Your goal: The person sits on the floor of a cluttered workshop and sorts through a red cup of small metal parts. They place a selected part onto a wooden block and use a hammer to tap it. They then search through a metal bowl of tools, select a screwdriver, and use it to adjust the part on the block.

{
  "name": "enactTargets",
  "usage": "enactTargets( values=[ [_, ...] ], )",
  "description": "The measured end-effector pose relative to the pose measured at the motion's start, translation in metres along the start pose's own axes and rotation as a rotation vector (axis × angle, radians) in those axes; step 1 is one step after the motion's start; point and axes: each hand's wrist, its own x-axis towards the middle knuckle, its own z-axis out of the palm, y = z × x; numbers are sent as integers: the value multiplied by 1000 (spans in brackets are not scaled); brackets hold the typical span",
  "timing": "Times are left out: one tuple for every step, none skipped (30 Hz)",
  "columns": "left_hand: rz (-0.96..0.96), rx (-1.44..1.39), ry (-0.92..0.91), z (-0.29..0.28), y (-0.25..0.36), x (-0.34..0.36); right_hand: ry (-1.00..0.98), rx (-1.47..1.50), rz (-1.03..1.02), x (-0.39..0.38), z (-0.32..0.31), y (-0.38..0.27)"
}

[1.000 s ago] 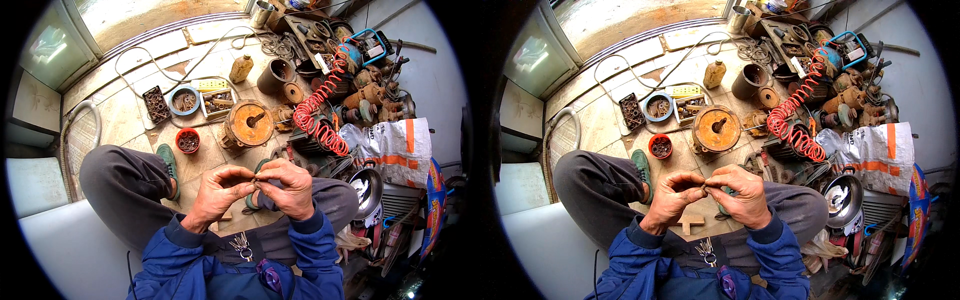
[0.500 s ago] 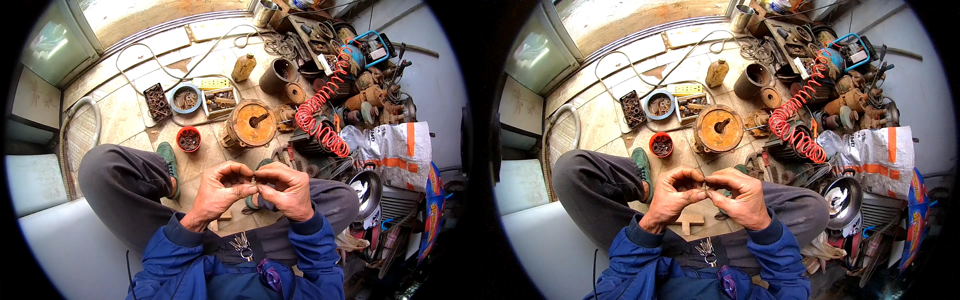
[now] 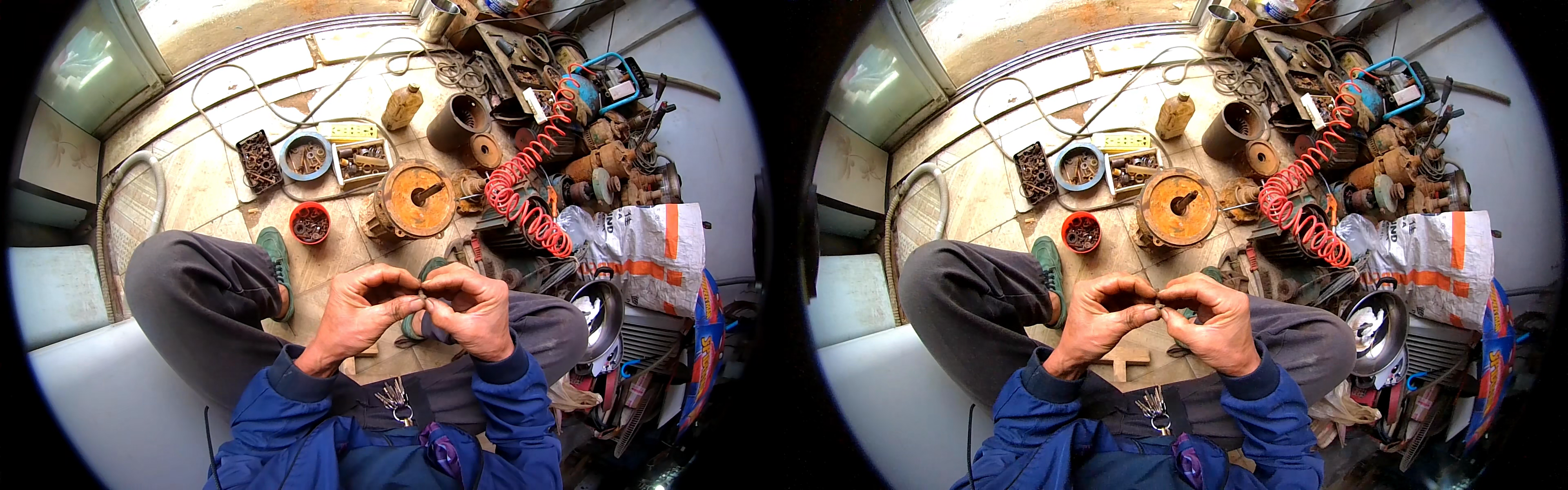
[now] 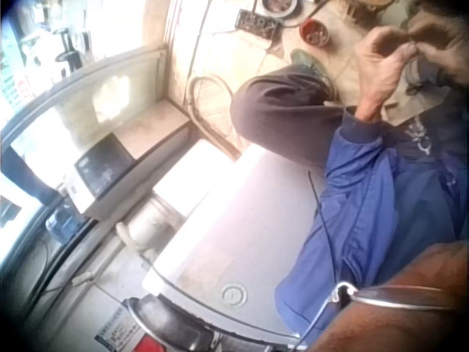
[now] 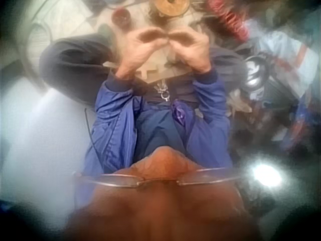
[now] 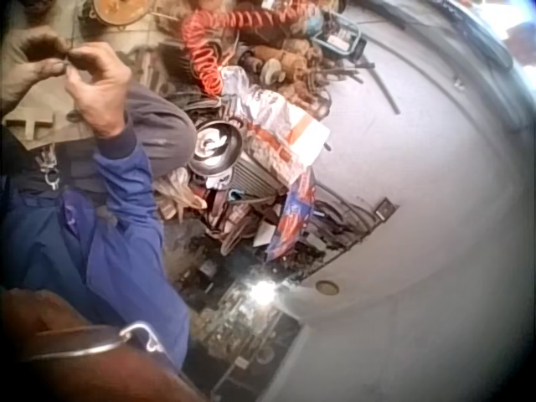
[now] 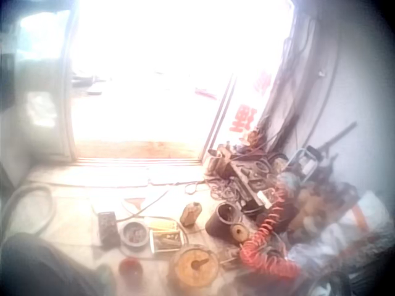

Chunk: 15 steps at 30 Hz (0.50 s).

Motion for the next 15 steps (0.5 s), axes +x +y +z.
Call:
enactTargets(
  values=[
    [-2,23,-15,-2,-1,0,0,8,8,0,0,0],
    [-3,47,-30,-3,-1,0,0,17,16,-1,0,0],
    [-5,37,-28,-2,-1,0,3,12,11,0,0,-1],
    [-6,28,-25,-1,1,-1,4,8,5,0,0,-1],
    [-7,19,-21,0,1,-1,5,3,-1,1,0,-1],
    [-9,28,-19,-1,0,-1,7,-7,-1,1,0,-1],
    [-11,37,-17,-1,-1,-1,10,-17,-2,1,0,-1],
    [-13,45,-15,-1,-2,-1,14,-27,-3,1,0,0],
    [-7,53,-10,-1,-3,-1,24,-50,-3,0,0,0],
    [0,60,-5,-1,-4,-1,34,-72,-3,0,1,0],
    [6,68,0,0,-5,-1,44,-94,-3,0,2,1],
    [17,78,4,0,-6,0,45,-124,-8,0,2,1],
    [27,88,10,1,-7,-1,45,-152,-13,0,1,0],
    [38,99,17,1,-7,-1,44,-181,-18,0,1,0],
    [25,47,44,3,-8,-1,40,-168,-42,1,1,2]
  ],
)
